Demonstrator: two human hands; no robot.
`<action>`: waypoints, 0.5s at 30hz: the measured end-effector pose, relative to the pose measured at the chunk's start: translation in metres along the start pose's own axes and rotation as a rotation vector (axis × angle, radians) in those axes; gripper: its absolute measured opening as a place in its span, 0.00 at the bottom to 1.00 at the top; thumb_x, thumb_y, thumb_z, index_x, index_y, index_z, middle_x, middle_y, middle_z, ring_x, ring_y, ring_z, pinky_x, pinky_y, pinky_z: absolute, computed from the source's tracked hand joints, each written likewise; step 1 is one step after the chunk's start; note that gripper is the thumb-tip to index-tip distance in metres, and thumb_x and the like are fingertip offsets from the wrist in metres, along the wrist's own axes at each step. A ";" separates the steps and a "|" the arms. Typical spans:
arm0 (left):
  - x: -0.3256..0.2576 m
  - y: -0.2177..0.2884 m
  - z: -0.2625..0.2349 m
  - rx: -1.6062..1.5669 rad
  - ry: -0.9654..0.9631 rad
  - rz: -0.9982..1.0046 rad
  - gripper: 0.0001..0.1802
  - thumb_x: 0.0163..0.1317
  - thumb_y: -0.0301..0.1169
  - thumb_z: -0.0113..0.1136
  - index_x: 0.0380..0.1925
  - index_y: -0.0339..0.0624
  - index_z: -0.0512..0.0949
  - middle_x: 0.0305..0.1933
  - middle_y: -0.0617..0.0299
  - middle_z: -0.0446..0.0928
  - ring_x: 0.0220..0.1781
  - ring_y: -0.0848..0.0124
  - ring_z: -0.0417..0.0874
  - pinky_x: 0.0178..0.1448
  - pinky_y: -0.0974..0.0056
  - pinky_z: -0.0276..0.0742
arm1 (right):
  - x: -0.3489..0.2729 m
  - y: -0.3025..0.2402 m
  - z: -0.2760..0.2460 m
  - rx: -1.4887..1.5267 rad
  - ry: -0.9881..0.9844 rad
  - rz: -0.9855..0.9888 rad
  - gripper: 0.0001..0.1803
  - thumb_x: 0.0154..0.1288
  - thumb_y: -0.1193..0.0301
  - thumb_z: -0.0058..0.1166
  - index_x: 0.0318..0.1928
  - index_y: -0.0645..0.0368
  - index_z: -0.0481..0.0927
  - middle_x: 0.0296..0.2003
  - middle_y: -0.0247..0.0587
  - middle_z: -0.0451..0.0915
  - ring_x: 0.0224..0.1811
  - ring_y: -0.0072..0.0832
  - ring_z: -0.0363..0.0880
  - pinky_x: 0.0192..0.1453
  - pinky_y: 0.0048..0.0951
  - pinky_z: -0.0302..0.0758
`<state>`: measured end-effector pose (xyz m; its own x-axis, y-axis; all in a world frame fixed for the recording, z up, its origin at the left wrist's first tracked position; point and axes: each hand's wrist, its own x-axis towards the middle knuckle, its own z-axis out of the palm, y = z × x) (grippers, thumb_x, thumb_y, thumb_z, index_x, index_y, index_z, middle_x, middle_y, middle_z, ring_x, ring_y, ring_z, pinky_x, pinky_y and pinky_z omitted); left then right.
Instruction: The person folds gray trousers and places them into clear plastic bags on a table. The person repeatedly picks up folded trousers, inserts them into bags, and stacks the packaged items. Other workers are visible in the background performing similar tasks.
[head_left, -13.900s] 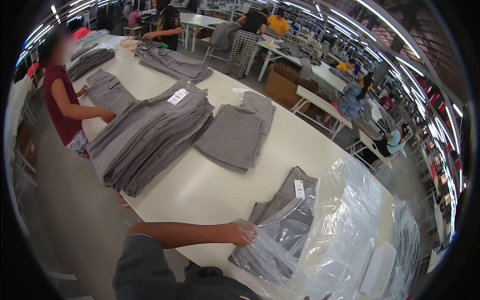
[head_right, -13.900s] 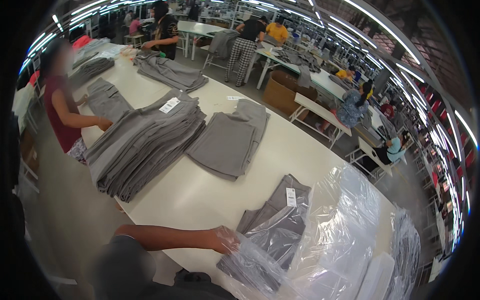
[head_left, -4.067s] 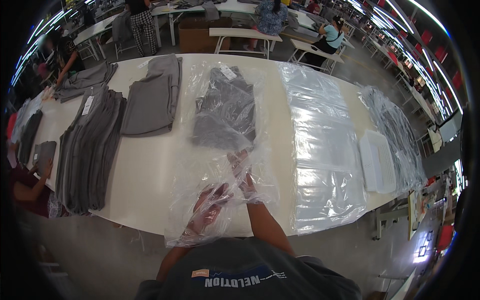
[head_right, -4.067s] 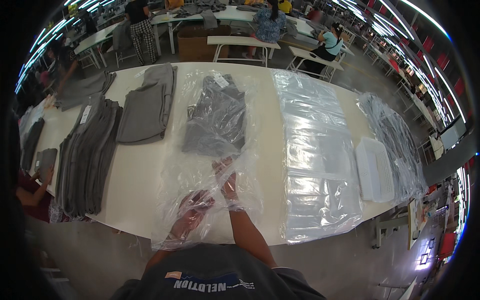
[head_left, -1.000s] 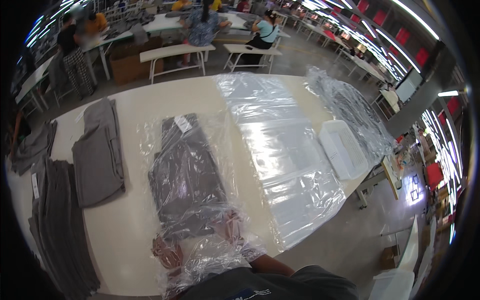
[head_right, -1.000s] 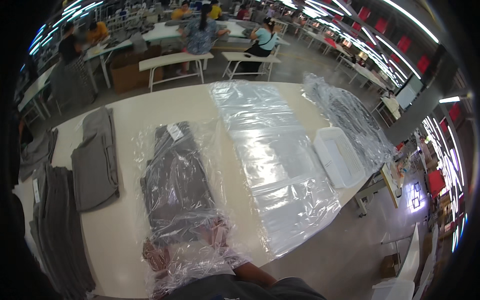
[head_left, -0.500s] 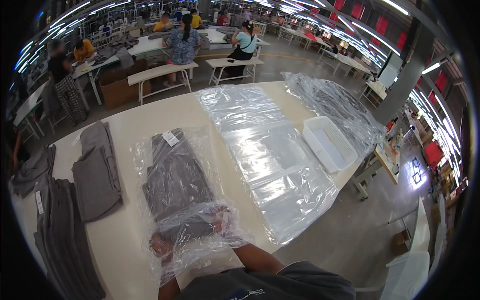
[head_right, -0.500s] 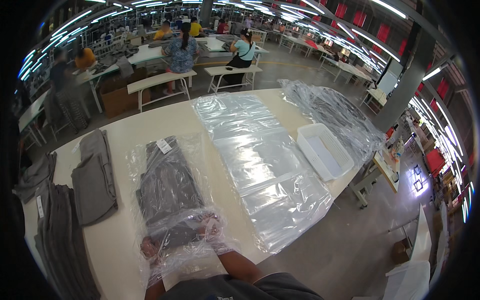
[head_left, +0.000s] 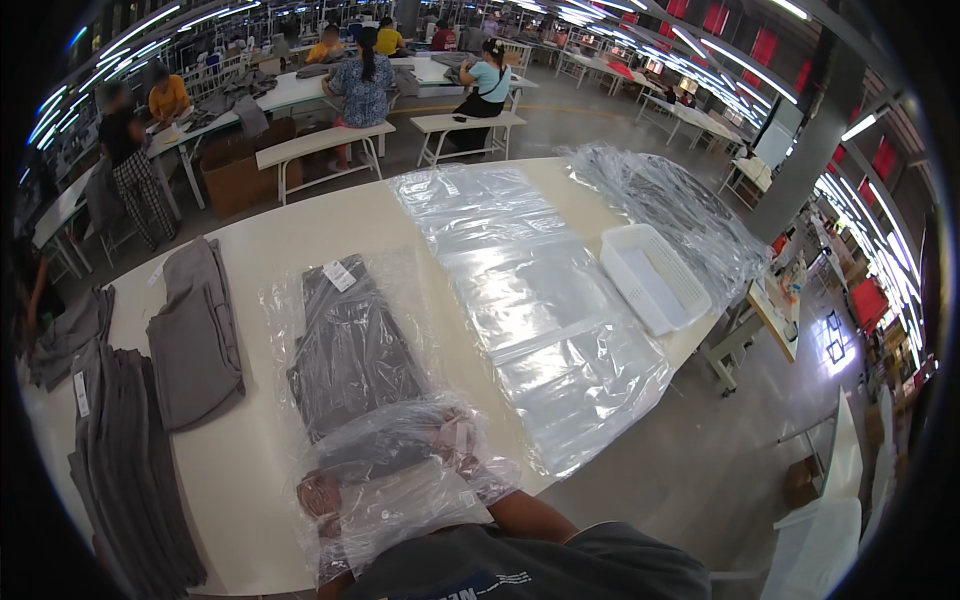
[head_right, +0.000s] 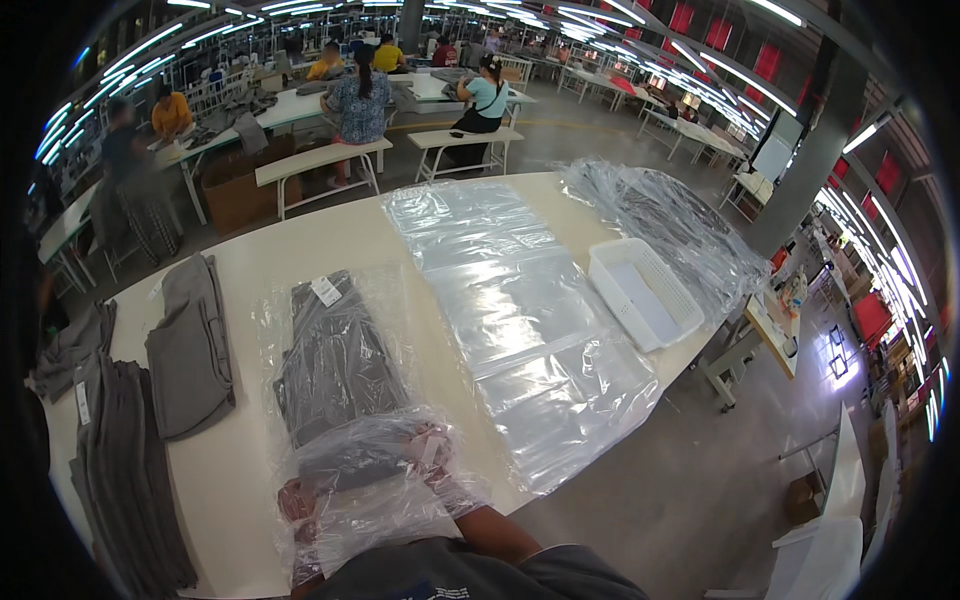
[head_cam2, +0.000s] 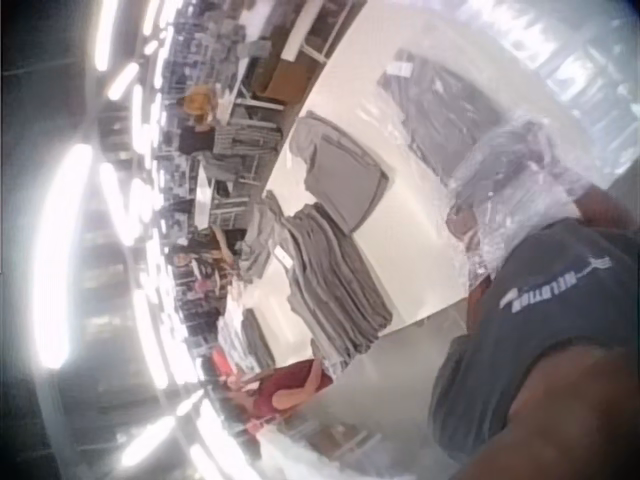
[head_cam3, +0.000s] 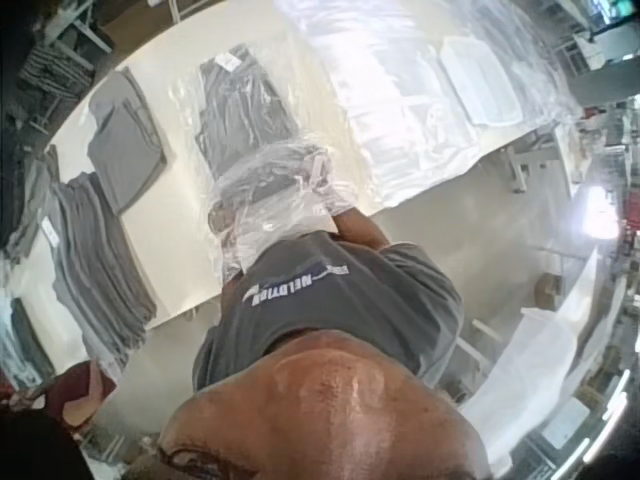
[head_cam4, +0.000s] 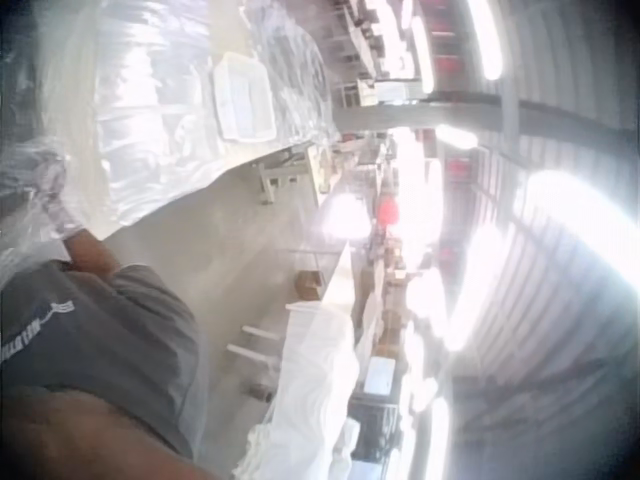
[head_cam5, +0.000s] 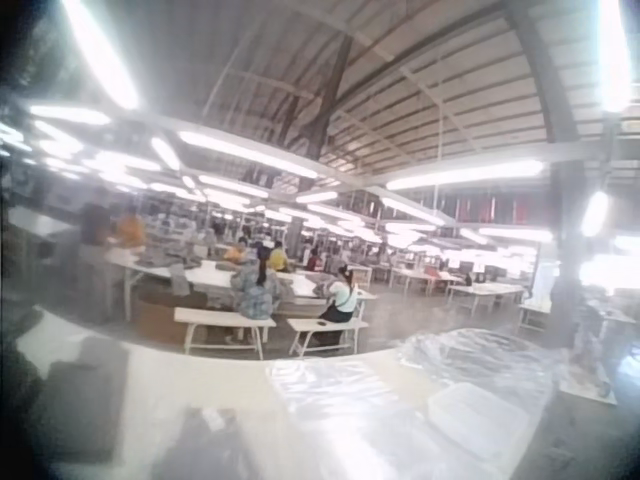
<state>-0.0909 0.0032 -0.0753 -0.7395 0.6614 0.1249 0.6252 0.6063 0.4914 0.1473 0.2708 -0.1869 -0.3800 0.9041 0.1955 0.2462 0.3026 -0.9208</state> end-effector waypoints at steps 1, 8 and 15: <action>-0.015 -0.001 -0.006 -0.004 -0.012 -0.011 0.30 0.62 0.47 0.58 0.54 0.34 0.71 0.52 0.46 0.75 0.48 0.47 0.75 0.55 0.43 0.68 | -0.010 0.016 -0.001 -0.191 -0.038 0.000 0.19 0.68 0.59 0.50 0.54 0.55 0.73 0.47 0.42 0.76 0.49 0.34 0.75 0.56 0.35 0.74; -0.061 -0.012 -0.017 0.040 0.060 -0.054 0.28 0.61 0.47 0.58 0.52 0.34 0.73 0.49 0.47 0.76 0.46 0.48 0.76 0.53 0.44 0.70 | -0.038 -0.009 -0.008 -0.406 -0.116 -0.042 0.20 0.68 0.58 0.49 0.55 0.54 0.74 0.48 0.43 0.75 0.51 0.37 0.74 0.58 0.39 0.72; -0.079 0.003 -0.024 0.066 0.093 -0.016 0.27 0.61 0.47 0.58 0.50 0.35 0.74 0.47 0.48 0.77 0.44 0.49 0.76 0.51 0.44 0.71 | -0.076 -0.047 -0.039 -0.483 -0.136 -0.076 0.21 0.67 0.57 0.50 0.55 0.54 0.74 0.49 0.43 0.75 0.52 0.38 0.73 0.58 0.41 0.71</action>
<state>-0.0366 -0.0575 -0.0630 -0.7677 0.6095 0.1981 0.6258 0.6462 0.4369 0.1989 0.2000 -0.1456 -0.5177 0.8364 0.1802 0.5853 0.4998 -0.6384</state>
